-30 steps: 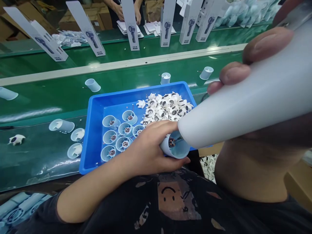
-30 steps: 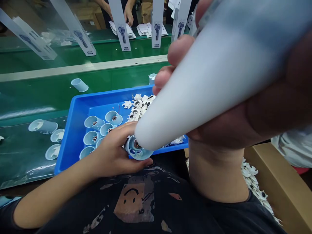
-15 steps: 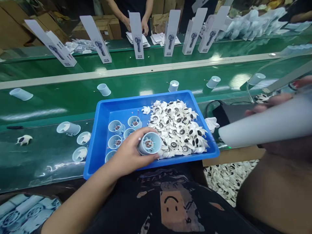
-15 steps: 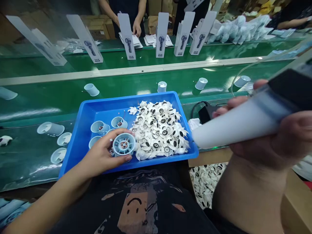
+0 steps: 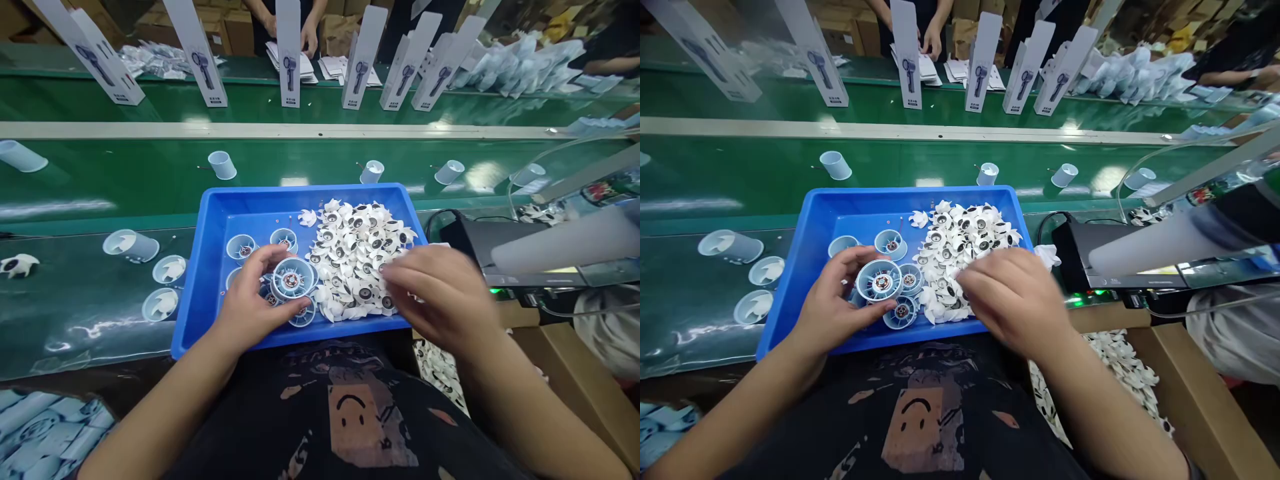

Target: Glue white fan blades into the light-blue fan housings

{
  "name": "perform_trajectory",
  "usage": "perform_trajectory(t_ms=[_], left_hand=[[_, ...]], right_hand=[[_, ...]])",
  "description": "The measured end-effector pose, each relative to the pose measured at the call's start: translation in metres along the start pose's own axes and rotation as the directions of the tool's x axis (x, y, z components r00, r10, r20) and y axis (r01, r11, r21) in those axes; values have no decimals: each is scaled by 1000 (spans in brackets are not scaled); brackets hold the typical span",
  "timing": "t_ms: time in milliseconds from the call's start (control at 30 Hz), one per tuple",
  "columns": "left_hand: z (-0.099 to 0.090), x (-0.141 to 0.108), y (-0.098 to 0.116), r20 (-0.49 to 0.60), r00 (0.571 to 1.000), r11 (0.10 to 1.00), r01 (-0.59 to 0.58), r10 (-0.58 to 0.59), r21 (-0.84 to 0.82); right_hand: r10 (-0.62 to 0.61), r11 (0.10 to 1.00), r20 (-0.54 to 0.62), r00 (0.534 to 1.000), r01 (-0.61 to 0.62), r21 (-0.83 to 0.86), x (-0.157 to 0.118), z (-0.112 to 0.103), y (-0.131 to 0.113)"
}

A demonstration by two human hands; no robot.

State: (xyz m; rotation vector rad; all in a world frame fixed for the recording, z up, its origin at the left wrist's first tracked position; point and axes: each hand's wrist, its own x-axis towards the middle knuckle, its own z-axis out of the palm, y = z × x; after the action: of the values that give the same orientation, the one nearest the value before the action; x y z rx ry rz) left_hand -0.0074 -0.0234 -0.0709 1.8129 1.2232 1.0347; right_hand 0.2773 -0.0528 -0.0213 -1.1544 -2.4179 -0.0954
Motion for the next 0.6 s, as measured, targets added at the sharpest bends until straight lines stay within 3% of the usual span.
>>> perform_trajectory(t_ms=[67,133,267,433,600], left_hand=[[-2,-1,1,3,999,998,-37,37,50],[-4,-2,2,24,996,992,-83,81,91],[-6,-4,2,33,992,985,-126,122,121],[-7,-6,4,64,986,980,-162,155,117],[-8,-8,8,88,978,975,-197,188,104]], right_hand=[[-26,997,171,985,39,-71,17,29,7],[-23,992,354,935,66,-112,31,52,18],[61,984,570,819,48,-173,48,64,30],[194,971,668,719,-44,-234,56,58,25],[328,944,636,699,-217,-248,58,66,20]])
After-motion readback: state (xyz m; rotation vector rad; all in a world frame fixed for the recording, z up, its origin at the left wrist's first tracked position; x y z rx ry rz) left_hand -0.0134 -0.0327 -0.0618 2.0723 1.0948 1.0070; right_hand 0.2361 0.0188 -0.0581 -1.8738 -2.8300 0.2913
